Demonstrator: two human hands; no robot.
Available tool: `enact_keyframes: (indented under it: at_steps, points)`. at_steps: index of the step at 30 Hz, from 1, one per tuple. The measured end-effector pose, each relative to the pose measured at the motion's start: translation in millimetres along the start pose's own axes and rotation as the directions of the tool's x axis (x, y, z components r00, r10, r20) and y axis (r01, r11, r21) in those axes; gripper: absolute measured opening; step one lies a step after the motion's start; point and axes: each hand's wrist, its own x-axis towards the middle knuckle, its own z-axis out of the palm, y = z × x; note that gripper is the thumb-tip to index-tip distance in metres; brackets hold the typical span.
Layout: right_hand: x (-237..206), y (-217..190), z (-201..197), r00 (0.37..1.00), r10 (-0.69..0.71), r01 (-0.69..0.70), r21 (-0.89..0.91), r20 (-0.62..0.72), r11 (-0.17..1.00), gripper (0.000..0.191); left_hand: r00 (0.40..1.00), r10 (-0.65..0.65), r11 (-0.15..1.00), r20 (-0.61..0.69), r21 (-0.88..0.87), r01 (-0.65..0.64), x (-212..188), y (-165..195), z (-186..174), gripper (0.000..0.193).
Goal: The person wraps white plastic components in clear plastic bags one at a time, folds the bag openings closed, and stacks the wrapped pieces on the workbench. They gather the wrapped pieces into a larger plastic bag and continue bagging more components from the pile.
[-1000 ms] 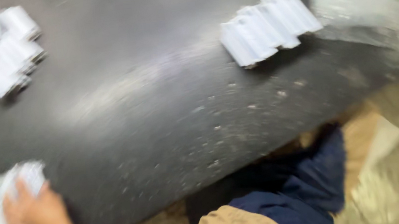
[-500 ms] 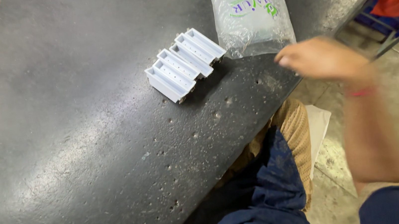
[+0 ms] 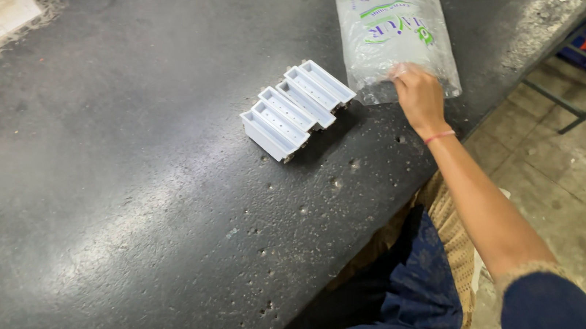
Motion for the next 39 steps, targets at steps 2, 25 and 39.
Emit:
enact_keyframes:
  at_steps: [2, 25, 39]
  points:
    - [-6, -13, -11, 0.993, -0.075, 0.075, 0.002, -0.087, 0.997, 0.006, 1.000, -0.020, 0.998, 0.021, -0.055, 0.022, -1, 23, -17, 0.049]
    - [-46, -18, -11, 0.986, 0.168, -0.164, -0.218, -0.001, 0.962, 0.013, 0.977, 0.134, 0.795, 0.164, -0.606, -0.007, -28, 186, -78, 0.047]
    - [6, 2, 13, 0.983, -0.179, 0.182, -0.134, 0.039, 0.974, 0.008, 0.974, 0.160, 0.746, 0.161, -0.665, -0.013, -26, 203, -87, 0.042]
